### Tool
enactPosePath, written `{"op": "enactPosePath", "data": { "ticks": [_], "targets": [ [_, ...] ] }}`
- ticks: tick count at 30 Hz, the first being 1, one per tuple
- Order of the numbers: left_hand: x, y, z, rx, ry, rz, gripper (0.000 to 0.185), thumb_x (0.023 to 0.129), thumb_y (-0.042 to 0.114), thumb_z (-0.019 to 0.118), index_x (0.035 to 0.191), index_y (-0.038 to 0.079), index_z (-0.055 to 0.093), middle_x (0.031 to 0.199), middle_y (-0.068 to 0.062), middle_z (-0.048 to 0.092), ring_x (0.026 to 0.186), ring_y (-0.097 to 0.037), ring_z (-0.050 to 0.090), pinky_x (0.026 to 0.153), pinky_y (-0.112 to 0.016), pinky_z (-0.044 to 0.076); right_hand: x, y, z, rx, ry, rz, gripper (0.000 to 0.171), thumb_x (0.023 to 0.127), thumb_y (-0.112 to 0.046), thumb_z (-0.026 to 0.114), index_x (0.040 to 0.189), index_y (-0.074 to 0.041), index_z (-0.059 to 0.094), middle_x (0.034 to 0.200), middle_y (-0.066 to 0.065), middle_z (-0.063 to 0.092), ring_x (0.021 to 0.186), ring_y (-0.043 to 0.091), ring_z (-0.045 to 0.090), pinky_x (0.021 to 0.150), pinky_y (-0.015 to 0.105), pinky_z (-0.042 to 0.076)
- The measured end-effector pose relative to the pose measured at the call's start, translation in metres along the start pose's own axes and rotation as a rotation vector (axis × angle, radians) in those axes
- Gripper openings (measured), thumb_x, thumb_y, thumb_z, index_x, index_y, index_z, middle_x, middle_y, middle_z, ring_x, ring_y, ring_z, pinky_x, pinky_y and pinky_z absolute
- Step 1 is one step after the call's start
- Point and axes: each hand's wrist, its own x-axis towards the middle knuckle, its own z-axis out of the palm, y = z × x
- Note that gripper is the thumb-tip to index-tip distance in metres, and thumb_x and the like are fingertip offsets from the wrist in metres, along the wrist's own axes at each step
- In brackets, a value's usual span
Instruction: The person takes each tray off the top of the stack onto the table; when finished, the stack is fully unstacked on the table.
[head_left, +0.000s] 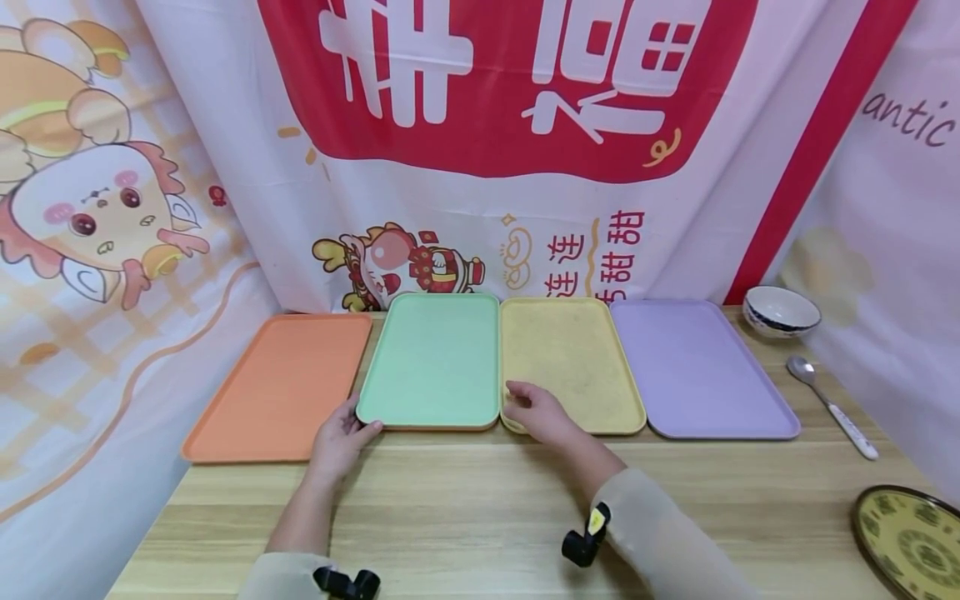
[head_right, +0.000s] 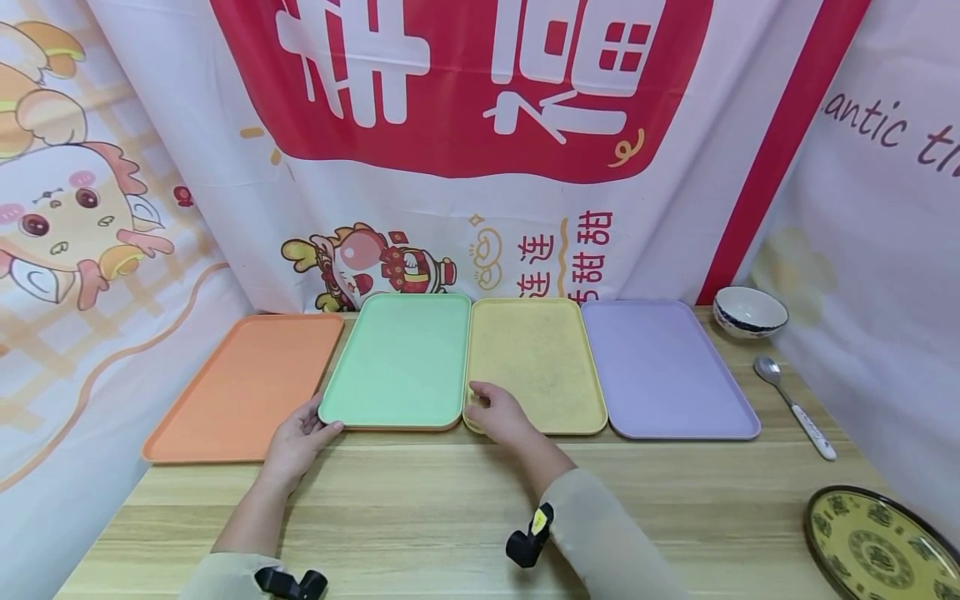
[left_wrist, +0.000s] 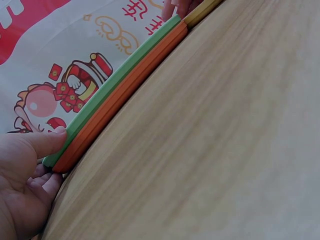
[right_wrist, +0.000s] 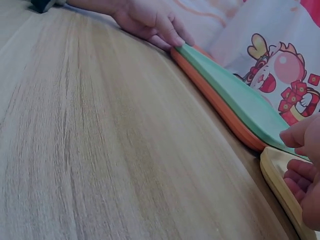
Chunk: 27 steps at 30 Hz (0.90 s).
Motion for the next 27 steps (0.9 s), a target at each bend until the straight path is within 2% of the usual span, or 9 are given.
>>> {"op": "enactPosePath", "data": {
  "ticks": [7,13,21,27],
  "targets": [
    [0.000,0.000,0.001,0.001,0.000,0.002,0.077,0.095,0.010,0.063,0.154,-0.003,0.015,0.161,-0.025,0.016,0.150,-0.037,0.018,0.125,-0.043,0.023,0.002,-0.001,0.006,-0.150,0.002,-0.029,0.047,0.092,-0.010,0.061,0.137,0.002,0.054,0.140,0.020,0.055,0.132,0.036,0.049,0.113,0.050,0.043],
    [-0.001,0.001,0.001,0.000,0.002,-0.002,0.077,0.095,0.010,0.063,0.154,-0.003,0.015,0.161,-0.024,0.014,0.150,-0.036,0.016,0.125,-0.043,0.022,0.004,-0.002,0.009,-0.188,0.008,-0.055,0.047,0.091,-0.007,0.063,0.135,0.005,0.054,0.138,0.022,0.056,0.132,0.038,0.050,0.112,0.052,0.043],
    [-0.001,0.002,0.000,-0.003,0.011,0.005,0.076,0.096,0.011,0.063,0.154,-0.004,0.016,0.161,-0.025,0.016,0.150,-0.037,0.017,0.125,-0.044,0.022,0.000,-0.004,0.009,-0.082,0.014,-0.032,0.046,0.095,-0.011,0.060,0.139,0.000,0.051,0.142,0.022,0.053,0.131,0.038,0.050,0.110,0.050,0.046],
    [-0.001,0.001,0.001,-0.021,0.001,0.014,0.076,0.096,0.010,0.063,0.153,-0.005,0.016,0.160,-0.026,0.017,0.150,-0.038,0.017,0.124,-0.044,0.023,0.000,-0.007,0.012,0.104,0.052,-0.021,0.044,0.096,-0.012,0.061,0.138,0.000,0.052,0.127,0.020,0.061,0.116,0.030,0.060,0.096,0.036,0.057]
  ]
}}
